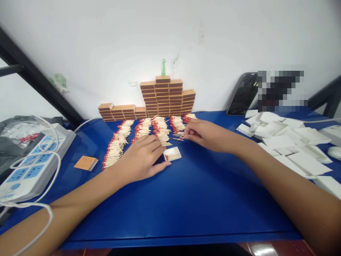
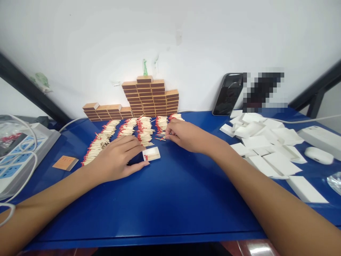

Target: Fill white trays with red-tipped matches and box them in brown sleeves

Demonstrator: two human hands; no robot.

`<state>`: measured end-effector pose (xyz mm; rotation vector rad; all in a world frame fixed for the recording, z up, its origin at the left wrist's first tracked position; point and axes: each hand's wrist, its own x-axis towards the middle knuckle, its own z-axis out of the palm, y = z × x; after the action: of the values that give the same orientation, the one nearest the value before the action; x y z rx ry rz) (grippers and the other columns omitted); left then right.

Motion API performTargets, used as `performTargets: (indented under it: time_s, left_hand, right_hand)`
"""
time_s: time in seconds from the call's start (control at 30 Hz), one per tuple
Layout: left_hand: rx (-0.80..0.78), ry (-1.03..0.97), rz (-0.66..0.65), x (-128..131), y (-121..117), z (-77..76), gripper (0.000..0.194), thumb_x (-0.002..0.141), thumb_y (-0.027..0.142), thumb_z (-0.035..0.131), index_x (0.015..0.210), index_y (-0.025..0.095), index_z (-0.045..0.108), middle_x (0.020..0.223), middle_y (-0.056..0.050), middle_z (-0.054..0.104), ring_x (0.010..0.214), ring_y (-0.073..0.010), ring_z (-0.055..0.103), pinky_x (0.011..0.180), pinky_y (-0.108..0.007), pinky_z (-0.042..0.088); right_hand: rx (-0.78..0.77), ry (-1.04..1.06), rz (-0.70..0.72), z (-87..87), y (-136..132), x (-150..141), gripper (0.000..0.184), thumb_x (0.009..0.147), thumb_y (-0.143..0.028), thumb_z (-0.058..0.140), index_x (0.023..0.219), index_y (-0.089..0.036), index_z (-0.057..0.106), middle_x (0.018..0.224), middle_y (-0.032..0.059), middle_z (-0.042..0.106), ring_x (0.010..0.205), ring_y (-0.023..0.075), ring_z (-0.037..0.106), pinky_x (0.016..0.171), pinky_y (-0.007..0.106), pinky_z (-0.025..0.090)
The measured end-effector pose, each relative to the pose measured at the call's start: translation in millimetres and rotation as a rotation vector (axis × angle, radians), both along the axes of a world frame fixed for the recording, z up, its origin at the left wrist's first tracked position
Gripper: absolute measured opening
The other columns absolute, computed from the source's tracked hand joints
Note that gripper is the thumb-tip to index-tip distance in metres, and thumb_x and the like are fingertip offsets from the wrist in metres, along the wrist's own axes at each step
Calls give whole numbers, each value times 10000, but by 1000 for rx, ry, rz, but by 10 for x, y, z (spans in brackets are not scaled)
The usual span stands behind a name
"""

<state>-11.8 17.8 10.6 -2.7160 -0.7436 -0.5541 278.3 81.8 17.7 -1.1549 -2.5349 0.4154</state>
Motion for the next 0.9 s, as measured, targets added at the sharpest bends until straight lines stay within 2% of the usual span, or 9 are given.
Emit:
performTargets:
  time_s: [0.2,0.37,0.53,0.7,0.9]
  left_hand:
    - [-12,1,3,7,-3,2,347,1068,447,605,1065,129,744,976,-118,740,961,-269,675,899,-430,581]
    - [-5,-7,0,11,-10,-9,331,1072,440,601,1063,143,744,987,-110,743,982,-266,677,916,-428,582]
    - [-1,-4,-5,7,-7,-13,350,1069,447,604,1060,123,739,972,-112,734,974,-271,677,918,-432,582]
    - [-1,0,-5,2,-3,-8,352,1073,440,597,1060,118,740,972,-112,736,970,-269,676,913,-427,582]
    - [9,-3,-17,9,-6,2,366,1070,443,601,1069,107,745,963,-110,729,953,-269,665,902,-426,575]
  right_hand:
    - [25,35,-41,60,-49,-45,179,1012,-316,562,902,-207,652,928,87,677,816,222,587,722,341,431]
    - [75,150,-109,-119,-146,-253,148,1022,-269,577,890,-218,622,895,65,659,827,214,597,722,325,425]
    - [80,88,-89,-260,-152,-299,77,1014,-254,622,953,-216,649,986,69,671,862,214,620,743,323,430]
    - [66,50,-87,-211,-113,-219,105,999,-309,665,1034,-211,656,1046,86,677,862,222,621,744,336,446]
    - [17,-29,-60,-163,-91,-200,169,1028,-285,603,879,-213,637,960,84,680,878,231,626,753,339,445]
